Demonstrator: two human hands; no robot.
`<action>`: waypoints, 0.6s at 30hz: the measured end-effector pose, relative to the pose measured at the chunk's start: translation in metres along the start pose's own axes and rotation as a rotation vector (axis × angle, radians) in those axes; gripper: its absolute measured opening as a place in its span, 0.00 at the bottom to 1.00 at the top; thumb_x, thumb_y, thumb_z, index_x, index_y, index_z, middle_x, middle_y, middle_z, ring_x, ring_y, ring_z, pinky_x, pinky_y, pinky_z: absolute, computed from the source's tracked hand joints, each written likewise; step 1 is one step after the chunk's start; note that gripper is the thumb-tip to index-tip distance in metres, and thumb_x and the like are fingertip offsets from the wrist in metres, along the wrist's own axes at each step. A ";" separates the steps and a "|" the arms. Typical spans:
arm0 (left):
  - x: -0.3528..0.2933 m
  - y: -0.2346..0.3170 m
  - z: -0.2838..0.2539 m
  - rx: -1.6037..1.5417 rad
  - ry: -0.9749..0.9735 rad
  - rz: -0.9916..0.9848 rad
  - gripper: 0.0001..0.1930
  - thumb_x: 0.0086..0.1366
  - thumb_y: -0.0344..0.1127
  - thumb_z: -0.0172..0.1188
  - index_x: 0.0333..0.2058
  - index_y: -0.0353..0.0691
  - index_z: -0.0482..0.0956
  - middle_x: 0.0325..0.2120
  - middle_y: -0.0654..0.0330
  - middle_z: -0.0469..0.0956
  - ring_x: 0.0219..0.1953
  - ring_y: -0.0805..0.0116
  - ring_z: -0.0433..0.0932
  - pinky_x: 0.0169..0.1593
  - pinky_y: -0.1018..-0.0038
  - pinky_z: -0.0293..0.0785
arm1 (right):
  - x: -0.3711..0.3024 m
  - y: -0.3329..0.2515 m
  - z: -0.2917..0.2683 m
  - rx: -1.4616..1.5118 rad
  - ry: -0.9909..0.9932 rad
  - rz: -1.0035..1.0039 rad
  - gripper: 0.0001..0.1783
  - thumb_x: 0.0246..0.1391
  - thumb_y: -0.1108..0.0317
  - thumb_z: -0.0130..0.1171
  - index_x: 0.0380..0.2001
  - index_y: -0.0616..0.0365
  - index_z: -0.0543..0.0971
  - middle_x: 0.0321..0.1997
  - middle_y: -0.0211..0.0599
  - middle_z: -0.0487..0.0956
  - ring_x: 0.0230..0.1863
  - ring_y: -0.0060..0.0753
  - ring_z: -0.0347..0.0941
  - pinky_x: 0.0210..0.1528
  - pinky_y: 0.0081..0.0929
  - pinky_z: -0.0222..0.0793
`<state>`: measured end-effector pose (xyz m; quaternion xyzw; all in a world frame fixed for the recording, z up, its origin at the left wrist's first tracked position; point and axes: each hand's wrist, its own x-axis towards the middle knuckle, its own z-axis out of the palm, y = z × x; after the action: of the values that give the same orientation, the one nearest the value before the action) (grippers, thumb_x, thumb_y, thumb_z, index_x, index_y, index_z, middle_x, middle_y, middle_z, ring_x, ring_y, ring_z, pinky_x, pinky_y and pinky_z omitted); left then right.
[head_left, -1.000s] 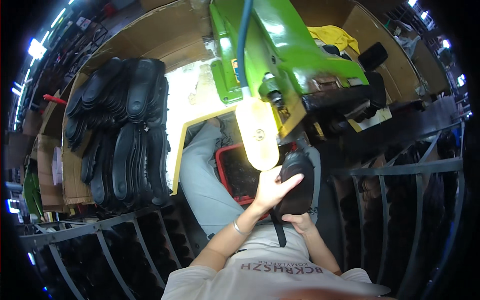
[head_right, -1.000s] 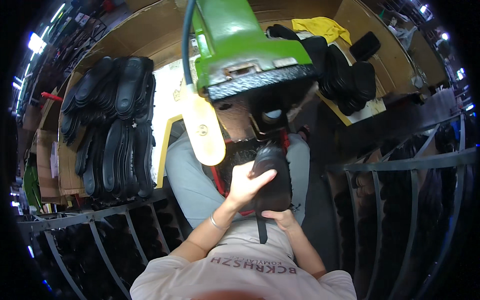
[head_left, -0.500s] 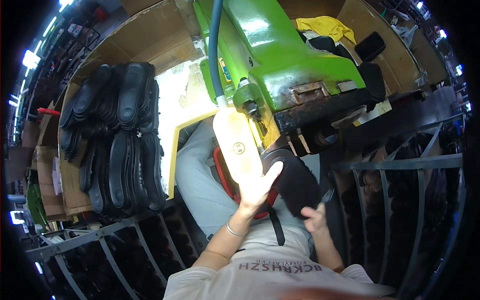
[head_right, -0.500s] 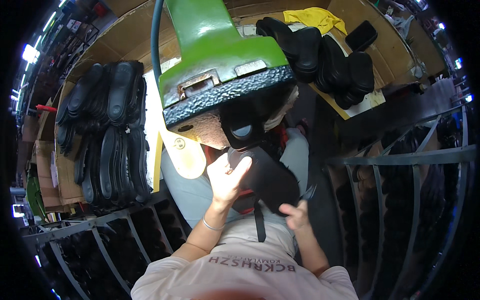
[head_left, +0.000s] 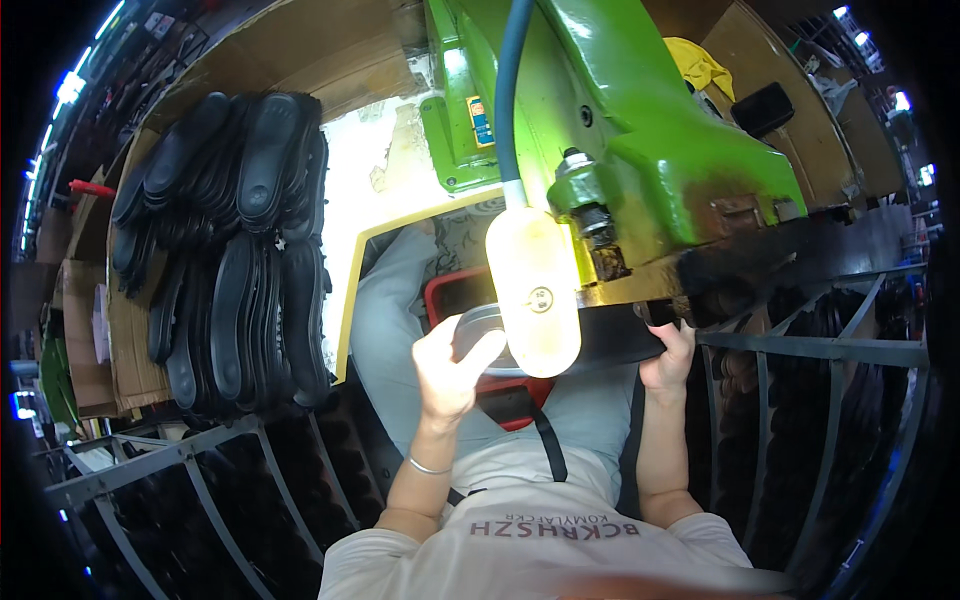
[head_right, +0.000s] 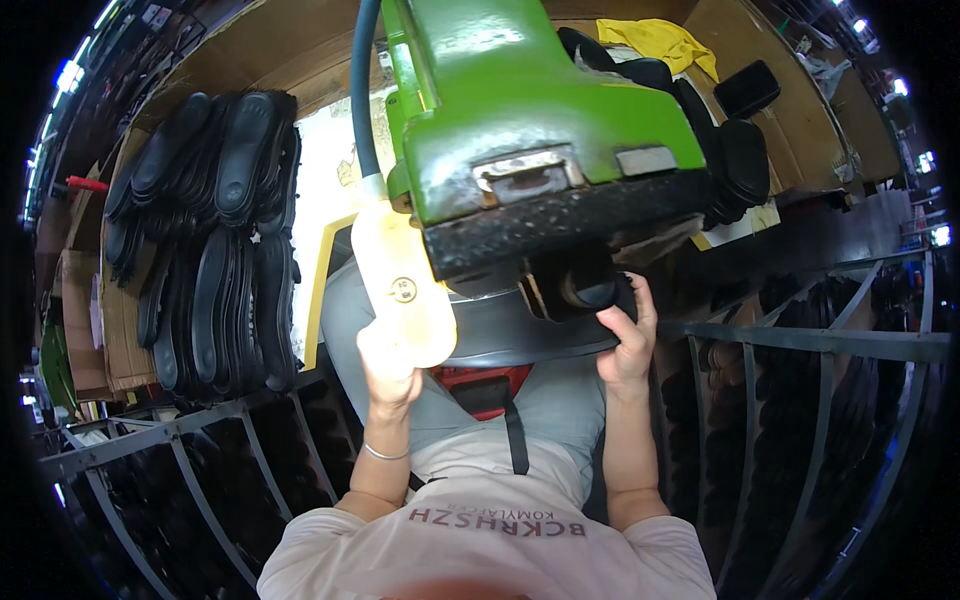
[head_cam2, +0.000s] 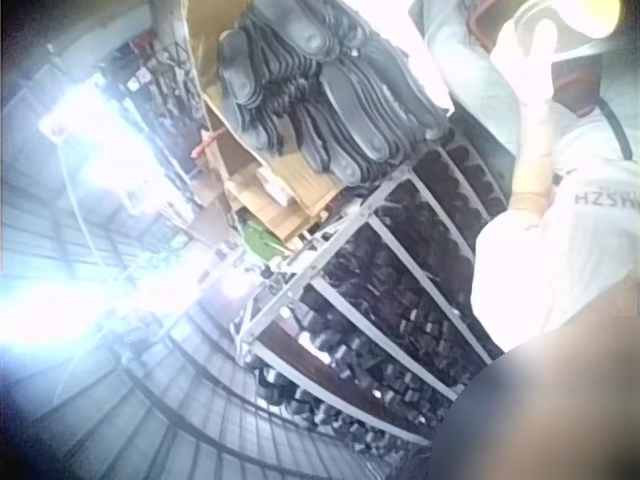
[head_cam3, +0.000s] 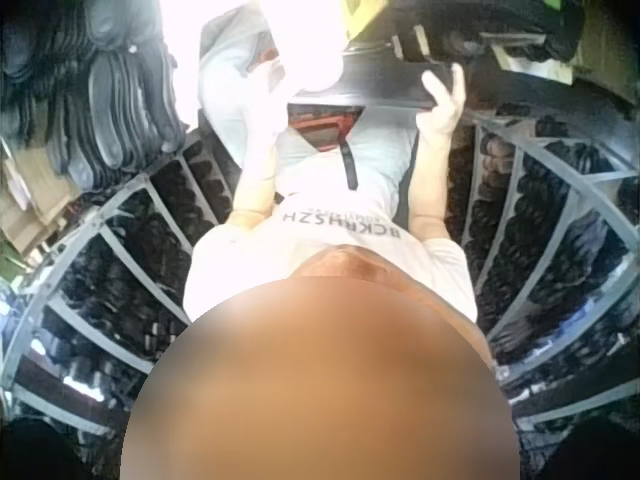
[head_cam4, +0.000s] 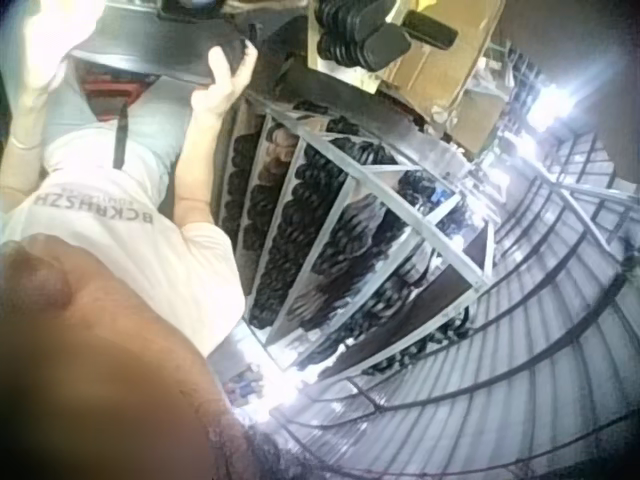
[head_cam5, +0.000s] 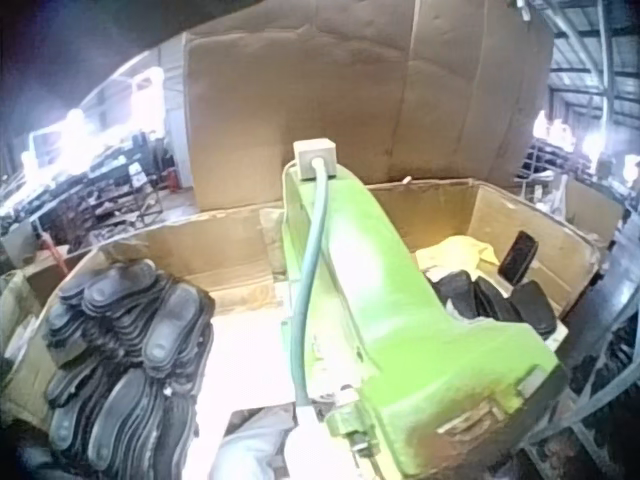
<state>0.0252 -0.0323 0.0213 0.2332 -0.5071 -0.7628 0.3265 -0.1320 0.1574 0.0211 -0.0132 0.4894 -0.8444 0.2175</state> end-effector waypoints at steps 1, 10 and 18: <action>-0.002 0.002 -0.009 -0.048 0.012 -0.048 0.10 0.52 0.20 0.62 0.36 0.26 0.77 0.29 0.58 0.79 0.30 0.75 0.76 0.36 0.81 0.72 | 0.001 0.004 0.004 -0.019 -0.036 0.025 0.21 0.39 0.82 0.52 0.42 0.60 0.70 0.39 0.35 0.74 0.40 0.28 0.71 0.47 0.23 0.67; -0.029 -0.011 -0.051 0.072 -0.004 -0.079 0.13 0.51 0.20 0.64 0.38 0.28 0.77 0.30 0.59 0.79 0.31 0.75 0.76 0.39 0.80 0.73 | 0.004 0.030 0.001 -0.084 -0.099 -0.006 0.28 0.39 0.83 0.53 0.49 0.63 0.69 0.46 0.34 0.73 0.48 0.31 0.69 0.53 0.28 0.63; 0.014 -0.021 0.042 0.629 -0.100 0.439 0.09 0.53 0.25 0.59 0.35 0.30 0.78 0.26 0.52 0.80 0.26 0.73 0.79 0.31 0.78 0.74 | 0.029 -0.015 -0.035 -0.029 0.109 -0.278 0.22 0.47 0.82 0.52 0.48 0.62 0.68 0.45 0.39 0.74 0.46 0.33 0.71 0.53 0.31 0.67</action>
<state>-0.0190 -0.0107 0.0171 0.1706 -0.7695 -0.4923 0.3693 -0.1722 0.1815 0.0100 -0.0383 0.5059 -0.8588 0.0715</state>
